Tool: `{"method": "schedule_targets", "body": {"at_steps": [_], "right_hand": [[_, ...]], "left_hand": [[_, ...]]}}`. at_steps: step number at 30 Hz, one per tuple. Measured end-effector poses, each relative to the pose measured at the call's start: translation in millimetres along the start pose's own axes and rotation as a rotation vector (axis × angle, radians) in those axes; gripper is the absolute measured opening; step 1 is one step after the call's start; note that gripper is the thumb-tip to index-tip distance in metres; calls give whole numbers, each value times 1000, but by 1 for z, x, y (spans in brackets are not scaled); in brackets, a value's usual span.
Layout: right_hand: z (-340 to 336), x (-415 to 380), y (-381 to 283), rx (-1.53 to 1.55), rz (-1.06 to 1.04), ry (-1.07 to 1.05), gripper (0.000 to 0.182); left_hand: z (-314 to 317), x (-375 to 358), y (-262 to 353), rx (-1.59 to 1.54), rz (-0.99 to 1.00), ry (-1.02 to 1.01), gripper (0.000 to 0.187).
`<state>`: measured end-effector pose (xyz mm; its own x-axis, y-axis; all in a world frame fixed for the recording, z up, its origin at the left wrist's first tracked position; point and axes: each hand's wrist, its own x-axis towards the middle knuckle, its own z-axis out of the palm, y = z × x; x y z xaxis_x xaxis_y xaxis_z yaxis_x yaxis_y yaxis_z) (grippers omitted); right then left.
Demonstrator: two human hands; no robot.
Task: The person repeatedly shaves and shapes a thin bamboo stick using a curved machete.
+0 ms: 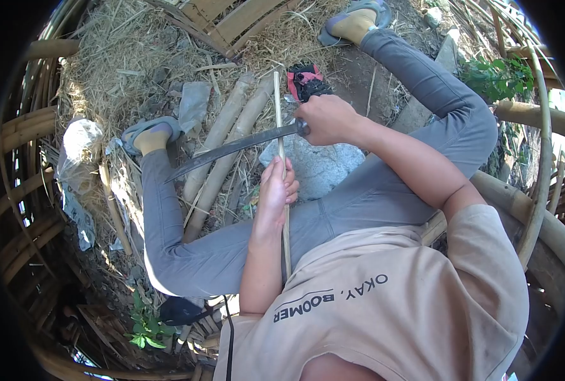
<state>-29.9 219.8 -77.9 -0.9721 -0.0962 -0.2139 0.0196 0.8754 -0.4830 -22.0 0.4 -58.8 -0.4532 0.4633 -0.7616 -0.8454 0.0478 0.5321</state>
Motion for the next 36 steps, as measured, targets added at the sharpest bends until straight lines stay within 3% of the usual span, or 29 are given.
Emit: {"method": "schedule_targets", "body": {"at_steps": [18,21,26,33,36], "right_hand": [[-1,14,-23,-63,174,-40,28],[0,11,-21,9,92,122,31],[-11,12,-23,-22,88,92,36],[-12,14,-15,-33,108,89,40],[-12,12,-8,-85,46,184,40]], "left_hand": [[5,-15,1,197,129,85,29],[5,-22,4,255,217,88,30],[8,-28,4,467,303,152,35],[9,-28,6,440,316,127,34],[10,-29,6,393,304,110,33]]}}
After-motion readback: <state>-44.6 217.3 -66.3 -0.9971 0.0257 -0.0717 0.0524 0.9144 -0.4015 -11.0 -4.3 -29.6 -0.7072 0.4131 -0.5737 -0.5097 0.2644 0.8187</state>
